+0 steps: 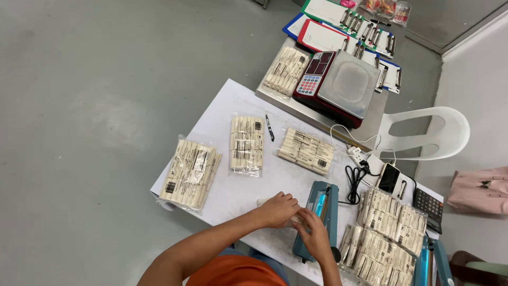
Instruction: The person weighs stacks of packaged food items on a digital scale and uses a manual heat sealer to seal the plastic bags.
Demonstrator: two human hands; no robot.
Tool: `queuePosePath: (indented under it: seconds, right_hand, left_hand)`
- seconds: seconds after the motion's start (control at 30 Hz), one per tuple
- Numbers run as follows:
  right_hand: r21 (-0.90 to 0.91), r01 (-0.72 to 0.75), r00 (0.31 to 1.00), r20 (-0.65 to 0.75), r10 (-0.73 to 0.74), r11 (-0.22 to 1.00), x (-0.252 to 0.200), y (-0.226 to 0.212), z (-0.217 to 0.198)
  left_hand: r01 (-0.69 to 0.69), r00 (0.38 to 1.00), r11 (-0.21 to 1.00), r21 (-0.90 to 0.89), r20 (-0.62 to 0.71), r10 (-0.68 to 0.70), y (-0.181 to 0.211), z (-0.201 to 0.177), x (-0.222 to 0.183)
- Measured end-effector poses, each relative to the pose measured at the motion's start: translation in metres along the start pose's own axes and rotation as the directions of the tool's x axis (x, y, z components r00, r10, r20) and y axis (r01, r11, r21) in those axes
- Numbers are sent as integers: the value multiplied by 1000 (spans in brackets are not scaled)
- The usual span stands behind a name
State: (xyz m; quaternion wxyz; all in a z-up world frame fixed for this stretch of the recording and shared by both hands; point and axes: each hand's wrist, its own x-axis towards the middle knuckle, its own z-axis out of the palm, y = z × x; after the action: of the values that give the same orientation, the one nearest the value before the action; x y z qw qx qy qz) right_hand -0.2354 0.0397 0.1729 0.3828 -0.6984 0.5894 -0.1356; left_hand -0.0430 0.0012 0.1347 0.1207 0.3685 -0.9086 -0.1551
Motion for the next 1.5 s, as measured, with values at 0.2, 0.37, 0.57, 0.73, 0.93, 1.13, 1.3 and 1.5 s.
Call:
queuePosePath:
  seconds: [0.2, 0.37, 0.57, 0.73, 0.93, 1.13, 1.3, 1.5]
  right_hand:
    - [-118, 100, 981, -154, -118, 988, 4, 3, 13]
    - [-313, 219, 924, -237, -300, 924, 5, 0, 20]
    - [-315, 133, 987, -45, -155, 940, 1, -14, 19]
    - [-545, 385, 825, -159, -542, 745, 4, 24, 43]
    - [-408, 352, 816, -307, -490, 842, -19, -6, 27]
    - [552, -59, 703, -568, 427, 832, -93, 3, -15]
    - [967, -112, 601, -119, 790, 231, -120, 77, 90]
    - [881, -437, 563, 110, 819, 182, -147, 93, 94]
  left_hand:
    - [-96, 982, 995, 3, -164, 95, -2, 13, -5]
    - [-54, 991, 994, -90, -126, 42, -6, 7, -9]
    - [-33, 999, 996, -79, -32, 31, -13, -3, -13]
    - [84, 995, 947, -311, 84, -60, -16, -42, -31]
    - [146, 975, 905, -399, 211, -65, -23, -64, -23]
    - [-66, 778, -52, -996, -18, -627, -47, -88, -59]
    - [239, 665, -826, -510, 706, -244, -20, -1, -141]
    - [667, 473, -573, -476, 865, -168, 0, 31, -125]
